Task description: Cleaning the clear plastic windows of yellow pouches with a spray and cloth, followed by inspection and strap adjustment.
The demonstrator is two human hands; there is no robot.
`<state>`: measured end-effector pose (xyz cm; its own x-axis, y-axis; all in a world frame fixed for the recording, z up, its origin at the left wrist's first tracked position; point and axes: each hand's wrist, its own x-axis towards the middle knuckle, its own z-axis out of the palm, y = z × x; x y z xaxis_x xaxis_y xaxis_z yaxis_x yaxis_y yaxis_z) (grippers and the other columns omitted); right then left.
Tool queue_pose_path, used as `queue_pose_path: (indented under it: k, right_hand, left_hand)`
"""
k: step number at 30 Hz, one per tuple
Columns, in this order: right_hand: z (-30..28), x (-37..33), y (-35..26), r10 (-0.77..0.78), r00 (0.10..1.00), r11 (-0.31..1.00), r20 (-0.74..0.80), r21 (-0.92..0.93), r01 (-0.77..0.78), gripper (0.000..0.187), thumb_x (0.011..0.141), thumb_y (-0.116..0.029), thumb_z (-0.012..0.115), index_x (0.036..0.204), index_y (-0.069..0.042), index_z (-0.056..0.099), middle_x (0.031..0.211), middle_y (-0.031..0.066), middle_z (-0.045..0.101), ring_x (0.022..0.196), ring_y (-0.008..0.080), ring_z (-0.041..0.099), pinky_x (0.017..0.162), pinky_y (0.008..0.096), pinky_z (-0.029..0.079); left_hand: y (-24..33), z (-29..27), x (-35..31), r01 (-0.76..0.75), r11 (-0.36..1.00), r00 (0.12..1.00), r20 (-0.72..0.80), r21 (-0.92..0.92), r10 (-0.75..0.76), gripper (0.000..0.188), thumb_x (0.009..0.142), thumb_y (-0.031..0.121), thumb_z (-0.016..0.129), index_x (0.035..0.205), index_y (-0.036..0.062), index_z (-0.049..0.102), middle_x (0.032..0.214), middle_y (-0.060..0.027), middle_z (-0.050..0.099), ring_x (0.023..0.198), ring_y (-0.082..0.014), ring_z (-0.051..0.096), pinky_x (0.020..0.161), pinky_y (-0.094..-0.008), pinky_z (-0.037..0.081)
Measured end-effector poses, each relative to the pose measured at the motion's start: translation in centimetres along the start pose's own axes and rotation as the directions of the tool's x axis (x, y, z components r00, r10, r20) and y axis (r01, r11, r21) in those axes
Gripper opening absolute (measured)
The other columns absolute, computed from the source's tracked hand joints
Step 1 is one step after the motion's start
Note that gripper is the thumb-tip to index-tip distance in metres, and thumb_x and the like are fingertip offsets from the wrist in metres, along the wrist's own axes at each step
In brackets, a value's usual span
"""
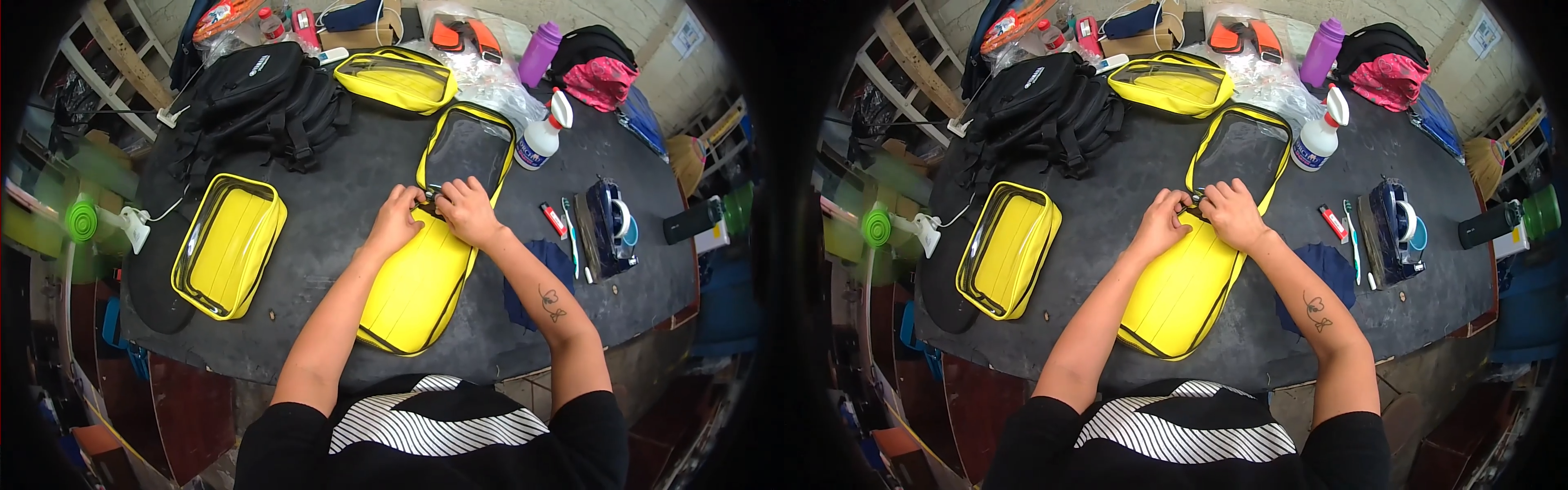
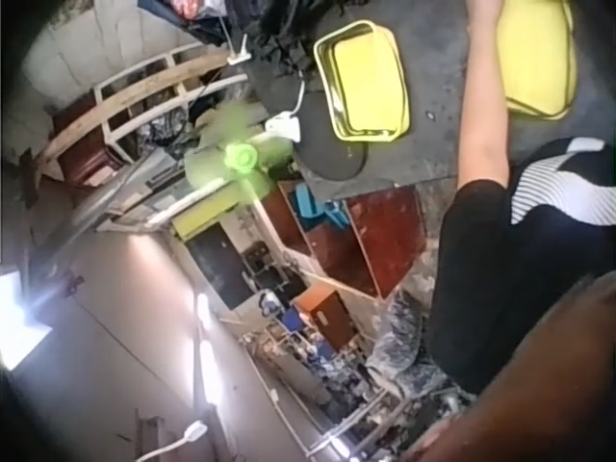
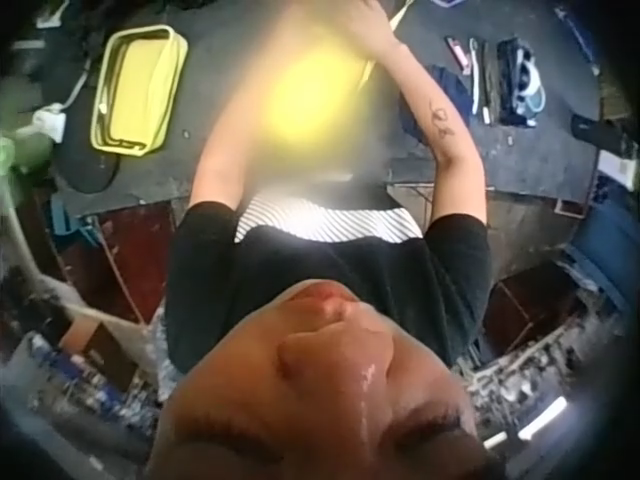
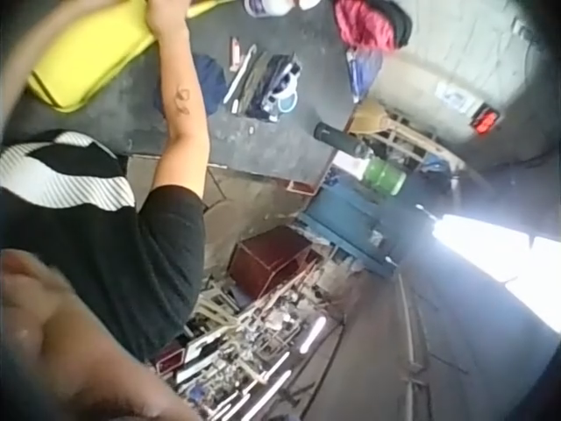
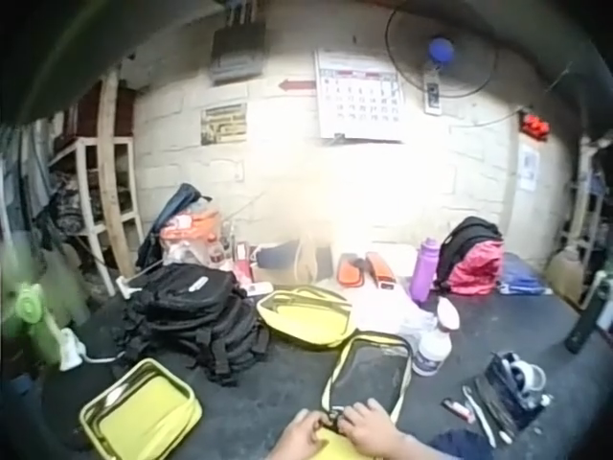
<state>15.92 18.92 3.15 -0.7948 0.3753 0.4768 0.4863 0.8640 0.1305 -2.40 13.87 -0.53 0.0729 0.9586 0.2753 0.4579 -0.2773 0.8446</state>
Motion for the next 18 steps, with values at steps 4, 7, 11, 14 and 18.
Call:
queue_pose_path:
  k: [4,7,11,14,18]
  right_hand:
    - [-1.4,0.0,-0.4,0.141,0.990,0.990,-0.020,0.030,-0.141,0.013,0.068,-0.012,0.068,0.077,-0.008,0.060,0.079,0.0042,0.050,0.079,0.0219,0.052,0.071,0.0358,0.037]
    - [-3.3,-1.0,-1.6,0.268,0.963,0.963,-0.041,0.043,-0.266,0.017,0.066,-0.012,0.071,0.079,-0.008,0.061,0.078,0.0049,0.049,0.078,0.0230,0.051,0.069,0.0359,0.037]
    - [-2.9,-2.8,-2.6,0.328,0.944,0.944,-0.039,0.052,-0.326,0.015,0.065,-0.011,0.071,0.077,-0.007,0.061,0.078,0.0054,0.050,0.077,0.0225,0.052,0.068,0.0355,0.038]
    - [-2.7,-3.1,-2.8,0.363,0.930,0.931,-0.055,0.056,-0.360,0.013,0.066,-0.010,0.070,0.075,-0.007,0.061,0.078,0.0055,0.051,0.078,0.0219,0.052,0.069,0.0355,0.038]
    - [-2.1,-2.7,-3.1,0.353,0.931,0.935,-0.097,0.077,-0.347,0.013,0.065,-0.010,0.069,0.075,-0.007,0.061,0.078,0.0055,0.050,0.078,0.0217,0.052,0.068,0.0350,0.037]
  left_hand:
    - [0.6,-0.1,-0.1,0.043,0.998,0.999,-0.003,-0.037,-0.043,0.038,0.066,-0.009,0.070,0.100,0.0028,0.058,0.088,-0.0071,0.046,0.062,-0.0144,0.053,0.062,-0.0263,0.048]
    - [1.3,0.7,-0.6,0.079,0.997,0.995,-0.064,0.027,-0.077,0.025,0.069,-0.006,0.069,0.091,0.0017,0.062,0.089,-0.0071,0.050,0.065,-0.0171,0.056,0.062,-0.0288,0.049]
    - [0.0,3.1,-1.4,-0.179,0.838,0.933,-0.182,0.515,0.312,0.006,0.074,0.001,0.067,0.079,0.0026,0.066,0.095,-0.0052,0.057,0.073,-0.0222,0.061,0.063,-0.0342,0.051]
    - [-0.4,3.8,-1.6,-0.192,0.758,0.901,-0.194,0.624,0.388,0.003,0.077,0.004,0.065,0.074,0.0041,0.063,0.097,-0.0041,0.058,0.076,-0.0233,0.063,0.063,-0.0359,0.051]
    - [-0.4,4.2,-1.2,-0.091,0.741,0.906,-0.253,0.666,0.338,0.005,0.078,0.004,0.064,0.077,0.0028,0.059,0.100,-0.0088,0.056,0.073,-0.0251,0.062,0.061,-0.0369,0.052]
